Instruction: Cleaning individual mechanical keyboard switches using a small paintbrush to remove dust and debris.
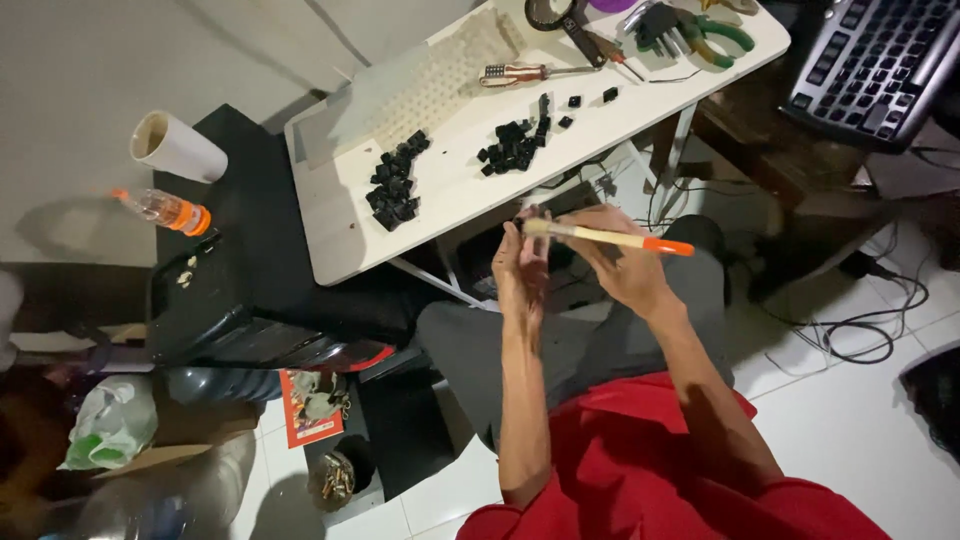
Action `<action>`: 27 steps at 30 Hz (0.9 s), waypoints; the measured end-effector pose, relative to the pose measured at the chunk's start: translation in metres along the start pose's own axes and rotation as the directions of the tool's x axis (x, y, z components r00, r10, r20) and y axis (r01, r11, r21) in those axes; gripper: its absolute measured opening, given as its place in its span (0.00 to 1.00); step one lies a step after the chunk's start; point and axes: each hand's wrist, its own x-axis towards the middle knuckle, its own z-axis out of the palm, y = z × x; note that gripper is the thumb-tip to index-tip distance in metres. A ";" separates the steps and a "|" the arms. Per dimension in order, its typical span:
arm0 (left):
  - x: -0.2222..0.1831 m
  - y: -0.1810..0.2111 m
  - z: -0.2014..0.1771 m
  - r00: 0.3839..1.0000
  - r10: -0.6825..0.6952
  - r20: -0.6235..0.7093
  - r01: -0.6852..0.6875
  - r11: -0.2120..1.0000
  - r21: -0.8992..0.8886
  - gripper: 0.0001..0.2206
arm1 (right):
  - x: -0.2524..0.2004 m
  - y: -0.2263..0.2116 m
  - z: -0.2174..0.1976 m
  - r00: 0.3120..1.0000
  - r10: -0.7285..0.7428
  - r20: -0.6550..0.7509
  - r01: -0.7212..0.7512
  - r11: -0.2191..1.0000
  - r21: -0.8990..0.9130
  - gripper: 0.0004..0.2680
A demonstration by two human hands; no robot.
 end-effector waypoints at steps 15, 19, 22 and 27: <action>0.024 -0.030 -0.043 0.928 -0.365 0.077 0.356 0.804 -0.477 0.14 | 0.009 -0.015 -0.017 0.999 -0.025 0.031 0.032 0.975 -0.221 0.04; -0.009 -0.018 0.012 0.990 -0.115 -0.076 0.107 0.989 -0.106 0.22 | 0.016 -0.046 -0.011 1.000 -0.005 -0.021 0.003 0.993 -0.115 0.08; -0.004 -0.026 0.000 0.986 -0.138 -0.092 0.123 0.980 -0.158 0.16 | 0.016 -0.038 -0.018 0.986 -0.111 0.123 0.145 0.935 -0.322 0.05; -0.015 -0.007 0.026 0.993 -0.097 -0.073 0.093 0.994 -0.060 0.19 | 0.002 -0.002 -0.011 0.999 -0.047 0.000 0.047 0.999 0.010 0.07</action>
